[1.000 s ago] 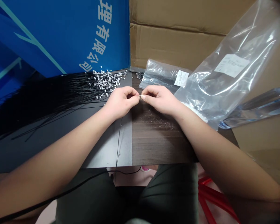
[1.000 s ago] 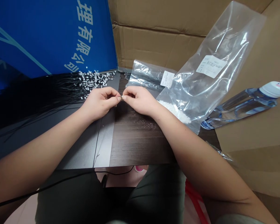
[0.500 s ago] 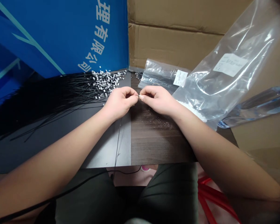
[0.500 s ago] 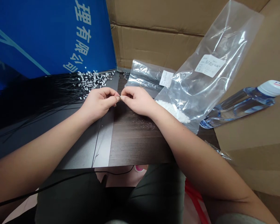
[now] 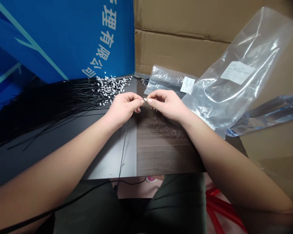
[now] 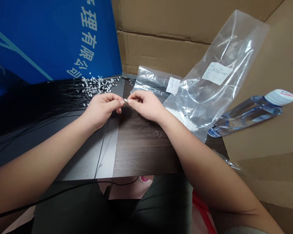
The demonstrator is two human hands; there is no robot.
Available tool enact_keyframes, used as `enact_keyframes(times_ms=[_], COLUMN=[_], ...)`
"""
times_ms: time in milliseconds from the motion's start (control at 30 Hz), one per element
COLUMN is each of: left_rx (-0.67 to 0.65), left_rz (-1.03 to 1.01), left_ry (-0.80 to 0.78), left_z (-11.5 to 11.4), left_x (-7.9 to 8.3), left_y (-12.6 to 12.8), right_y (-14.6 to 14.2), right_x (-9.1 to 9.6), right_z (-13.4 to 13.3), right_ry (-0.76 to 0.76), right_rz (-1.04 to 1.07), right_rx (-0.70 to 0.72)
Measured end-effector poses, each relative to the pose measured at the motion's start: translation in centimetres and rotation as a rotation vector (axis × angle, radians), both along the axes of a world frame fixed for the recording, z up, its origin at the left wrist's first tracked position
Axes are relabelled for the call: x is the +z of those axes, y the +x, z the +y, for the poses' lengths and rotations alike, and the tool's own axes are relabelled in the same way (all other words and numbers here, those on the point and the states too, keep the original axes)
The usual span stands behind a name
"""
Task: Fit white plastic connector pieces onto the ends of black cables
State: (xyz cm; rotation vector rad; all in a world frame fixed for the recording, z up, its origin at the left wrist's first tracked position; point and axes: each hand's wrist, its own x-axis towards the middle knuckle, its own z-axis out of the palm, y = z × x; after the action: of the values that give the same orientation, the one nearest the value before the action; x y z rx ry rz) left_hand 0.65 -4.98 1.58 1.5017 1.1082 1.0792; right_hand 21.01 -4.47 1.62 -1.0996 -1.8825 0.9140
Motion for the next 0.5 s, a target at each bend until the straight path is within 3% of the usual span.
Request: enact_keyframes(times_ms=[167, 400, 500], left_rx=[0.000, -0.057, -0.105], left_rz=[-0.040, 0.077, -0.055], left_ry=[-0.011, 0.015, -0.081], left_z=[-0.06, -0.21, -0.23], left_x=[-0.15, -0.22, -0.27], left_y=[0.07, 0.04, 0.15], right_y=[0.00, -0.44, -0.49], right_x=[-0.05, 0.20, -0.01], right_z=[0.02, -0.32, -0.27], right_ry=[0.015, 0.026, 0.068], right_rz=[0.012, -0.016, -0.003], right_rx=[-0.003, -0.049, -0.062])
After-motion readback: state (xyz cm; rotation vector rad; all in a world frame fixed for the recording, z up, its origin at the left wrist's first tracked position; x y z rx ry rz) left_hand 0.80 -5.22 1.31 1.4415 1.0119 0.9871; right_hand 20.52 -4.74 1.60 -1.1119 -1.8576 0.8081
